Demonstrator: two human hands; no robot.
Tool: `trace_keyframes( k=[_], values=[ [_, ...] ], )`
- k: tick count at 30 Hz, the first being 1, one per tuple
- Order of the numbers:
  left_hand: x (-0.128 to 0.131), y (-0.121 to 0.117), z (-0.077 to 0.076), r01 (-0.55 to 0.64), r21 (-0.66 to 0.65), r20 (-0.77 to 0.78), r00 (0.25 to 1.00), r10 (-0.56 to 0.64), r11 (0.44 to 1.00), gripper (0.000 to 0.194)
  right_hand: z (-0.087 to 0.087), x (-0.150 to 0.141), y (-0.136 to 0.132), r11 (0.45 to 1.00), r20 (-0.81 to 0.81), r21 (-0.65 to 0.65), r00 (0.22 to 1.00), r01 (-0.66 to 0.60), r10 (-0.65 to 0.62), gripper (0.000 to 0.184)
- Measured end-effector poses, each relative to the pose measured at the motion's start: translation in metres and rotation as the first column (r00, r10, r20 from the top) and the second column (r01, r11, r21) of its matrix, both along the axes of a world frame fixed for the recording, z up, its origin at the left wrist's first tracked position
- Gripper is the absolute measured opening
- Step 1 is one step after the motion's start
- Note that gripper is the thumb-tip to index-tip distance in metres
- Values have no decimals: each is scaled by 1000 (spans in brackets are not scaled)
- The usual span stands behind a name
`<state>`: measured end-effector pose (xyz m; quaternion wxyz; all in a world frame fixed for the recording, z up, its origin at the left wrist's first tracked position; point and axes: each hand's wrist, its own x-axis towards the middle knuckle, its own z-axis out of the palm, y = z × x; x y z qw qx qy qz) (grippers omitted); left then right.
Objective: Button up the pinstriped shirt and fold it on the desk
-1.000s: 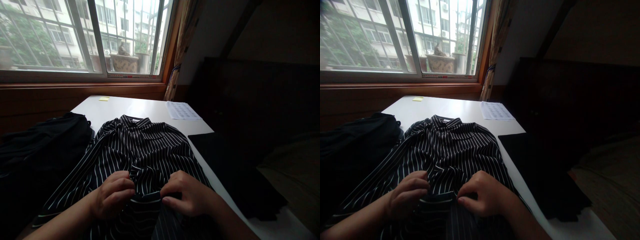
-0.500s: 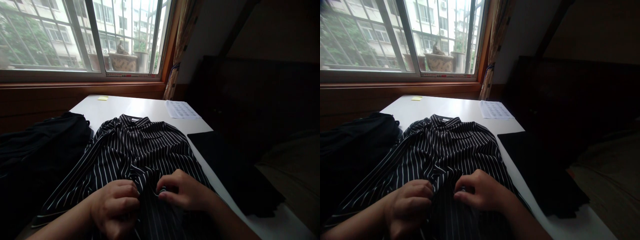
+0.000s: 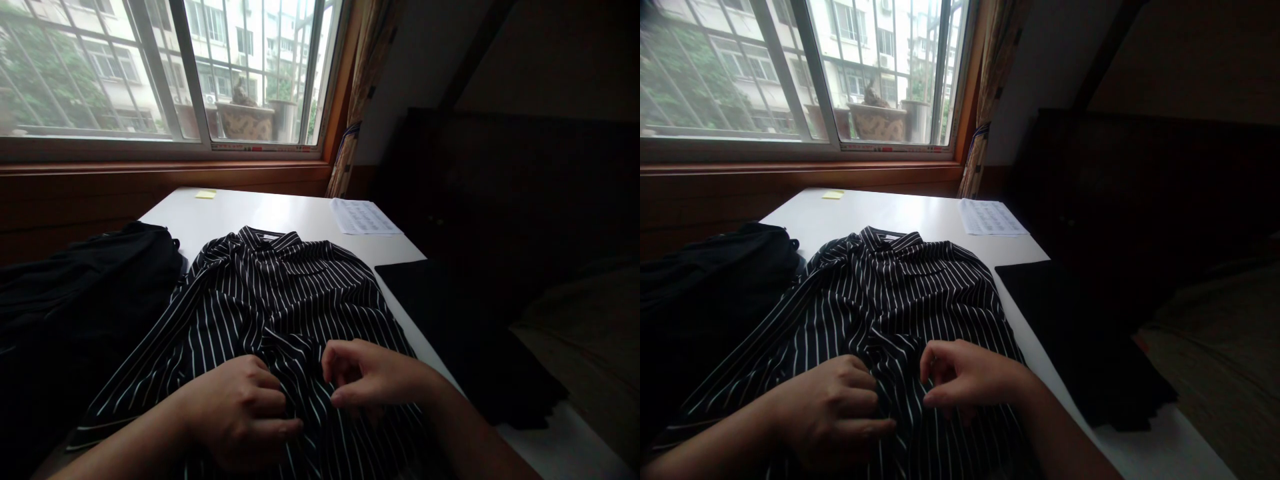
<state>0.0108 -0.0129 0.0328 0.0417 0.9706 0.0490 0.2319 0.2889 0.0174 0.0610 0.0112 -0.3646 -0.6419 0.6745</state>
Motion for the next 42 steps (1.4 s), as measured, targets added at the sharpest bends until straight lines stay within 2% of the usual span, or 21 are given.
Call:
trace_keyframes(
  k=[6,12,14,16,18,21,25,28,33,37,42],
  values=[
    [1,-1,-3,-34,-54,-107,994,28,998,17,-20,-3,3,982,122,174,991,-78,57,41],
    [-1,3,-7,-24,-86,-58,998,19,996,30,-14,-6,2,907,235,373,966,-194,110,55],
    [-2,4,-7,-35,-93,-49,998,30,995,32,-12,-6,1,887,261,401,957,-230,130,49],
    [-1,5,-7,-48,-91,-42,998,44,995,33,-13,-5,0,867,251,428,955,-255,157,34],
    [-1,6,-6,-62,-83,-36,998,59,995,34,-16,-4,0,853,216,450,959,-264,183,23],
    [-1,6,-5,-106,-68,-39,994,103,992,32,-20,-1,1,846,168,461,963,-267,212,20],
    [-1,5,-4,-195,-47,33,980,196,980,13,-20,0,2,842,124,463,961,-276,246,18],
    [1,5,-5,-212,-65,-20,977,211,975,33,-20,-1,2,826,123,493,961,-275,247,24],
    [4,7,-7,-214,-52,-204,958,200,975,23,-23,0,2,787,185,546,958,-286,220,26],
    [2,9,-6,-237,-20,-221,948,227,971,41,-23,-1,1,783,250,555,954,-279,163,22],
    [1,11,-10,-211,-24,-205,958,202,977,19,-18,-2,1,779,316,567,944,-268,94,20]
  ],
)
